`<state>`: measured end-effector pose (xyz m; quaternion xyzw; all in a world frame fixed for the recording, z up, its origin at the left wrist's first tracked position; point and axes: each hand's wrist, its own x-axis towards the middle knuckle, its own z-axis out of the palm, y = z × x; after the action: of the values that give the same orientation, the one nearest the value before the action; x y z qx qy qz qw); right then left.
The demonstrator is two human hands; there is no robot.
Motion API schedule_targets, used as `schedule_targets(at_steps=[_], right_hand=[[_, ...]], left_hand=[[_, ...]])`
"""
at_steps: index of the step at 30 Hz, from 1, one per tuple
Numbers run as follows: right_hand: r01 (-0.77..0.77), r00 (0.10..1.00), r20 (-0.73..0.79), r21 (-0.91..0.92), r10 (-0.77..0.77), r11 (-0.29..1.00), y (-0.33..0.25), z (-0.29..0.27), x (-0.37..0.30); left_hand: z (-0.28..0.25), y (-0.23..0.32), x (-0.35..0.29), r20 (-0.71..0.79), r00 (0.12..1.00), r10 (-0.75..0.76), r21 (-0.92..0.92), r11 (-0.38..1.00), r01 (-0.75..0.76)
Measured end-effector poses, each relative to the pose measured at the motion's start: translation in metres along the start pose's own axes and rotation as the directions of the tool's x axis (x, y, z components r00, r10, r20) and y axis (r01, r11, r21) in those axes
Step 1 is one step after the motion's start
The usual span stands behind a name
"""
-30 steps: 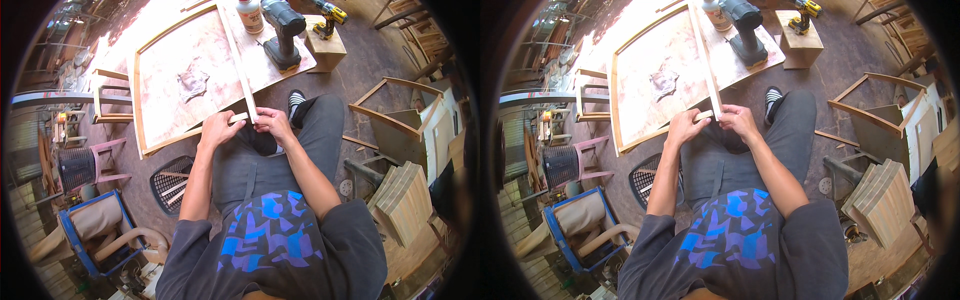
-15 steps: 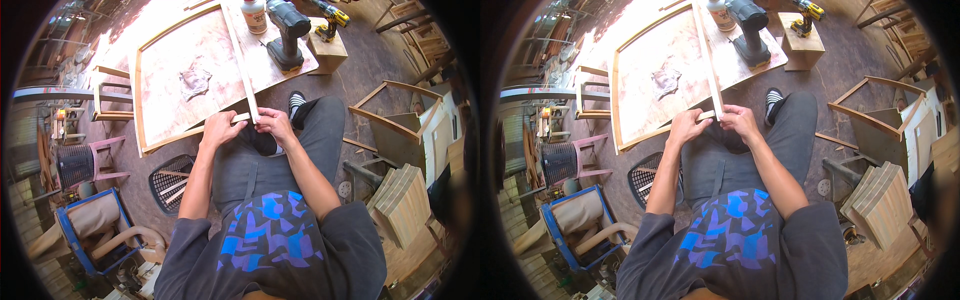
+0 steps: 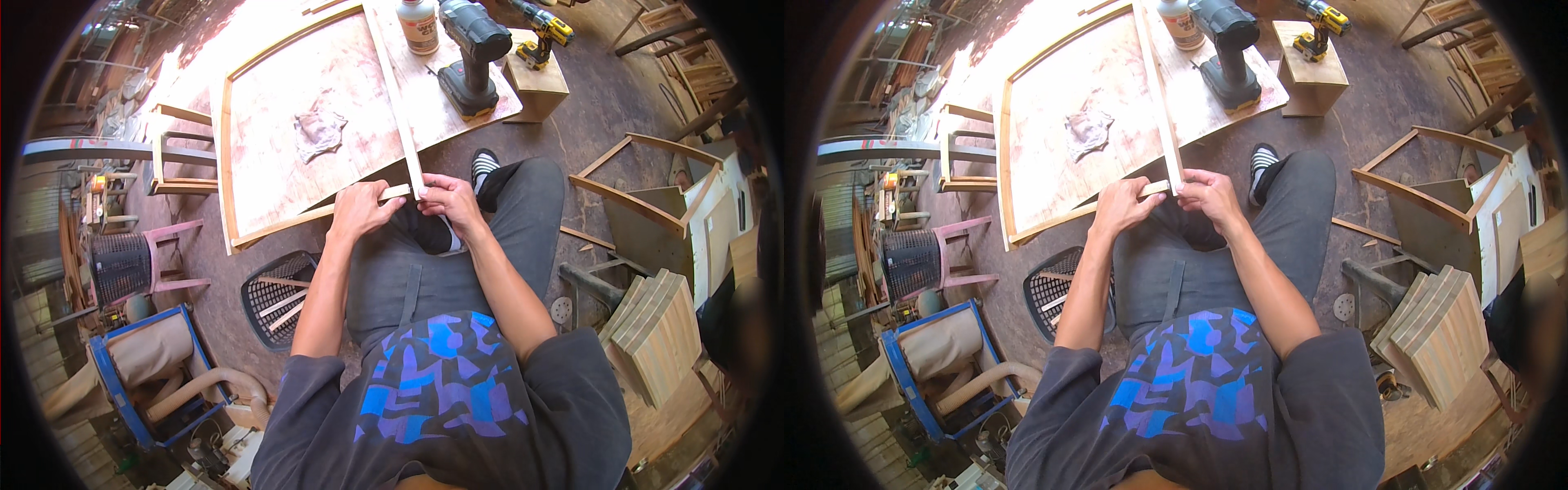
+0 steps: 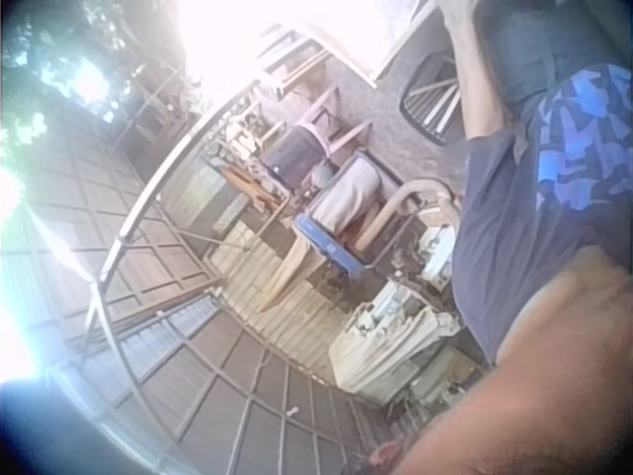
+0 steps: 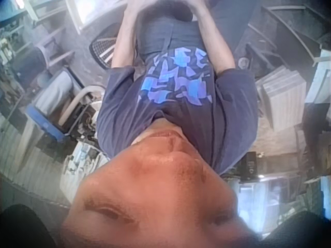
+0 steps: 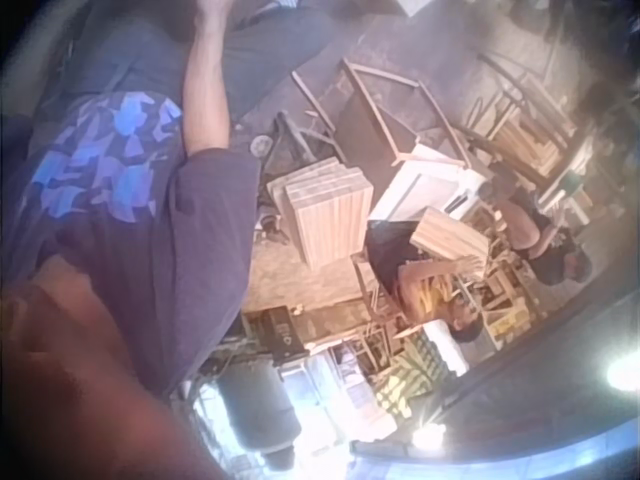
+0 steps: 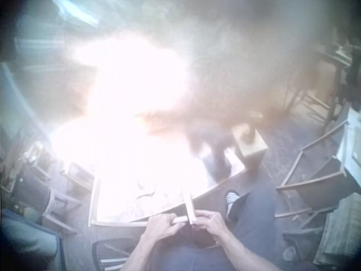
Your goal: Applying glue and drilling screws to join wooden frame pieces.
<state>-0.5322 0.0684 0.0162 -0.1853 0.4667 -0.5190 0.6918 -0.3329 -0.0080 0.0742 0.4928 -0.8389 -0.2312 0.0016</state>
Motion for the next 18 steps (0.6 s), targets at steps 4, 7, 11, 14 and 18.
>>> schedule_targets(at_steps=[4,7,11,14,18], right_hand=[[0.009,1.000,-0.021,-0.015,-0.009,1.000,0.0017,0.0015,0.0000],[0.007,1.000,-0.018,-0.013,-0.007,1.000,0.0008,0.0031,-0.0013],[0.017,1.000,-0.008,-0.016,-0.018,1.000,-0.0012,0.0039,-0.0031],[0.020,1.000,-0.003,-0.028,-0.020,0.999,0.0013,0.0026,-0.0018],[0.031,0.999,0.019,-0.027,-0.030,0.999,0.0062,0.0006,-0.0014]], left_hand=[[-0.0004,0.0003,0.0012,-0.010,1.000,0.002,0.003,1.000,-0.002],[-0.0010,0.0011,0.0017,0.015,1.000,-0.022,0.020,1.000,0.021],[-0.0004,0.0027,0.0008,-0.031,0.999,0.026,0.000,1.000,-0.026],[0.0009,0.0033,0.0029,-0.004,1.000,0.008,0.036,0.999,-0.008],[0.0049,0.0032,0.0040,-0.061,0.996,0.065,0.009,0.998,-0.065]])
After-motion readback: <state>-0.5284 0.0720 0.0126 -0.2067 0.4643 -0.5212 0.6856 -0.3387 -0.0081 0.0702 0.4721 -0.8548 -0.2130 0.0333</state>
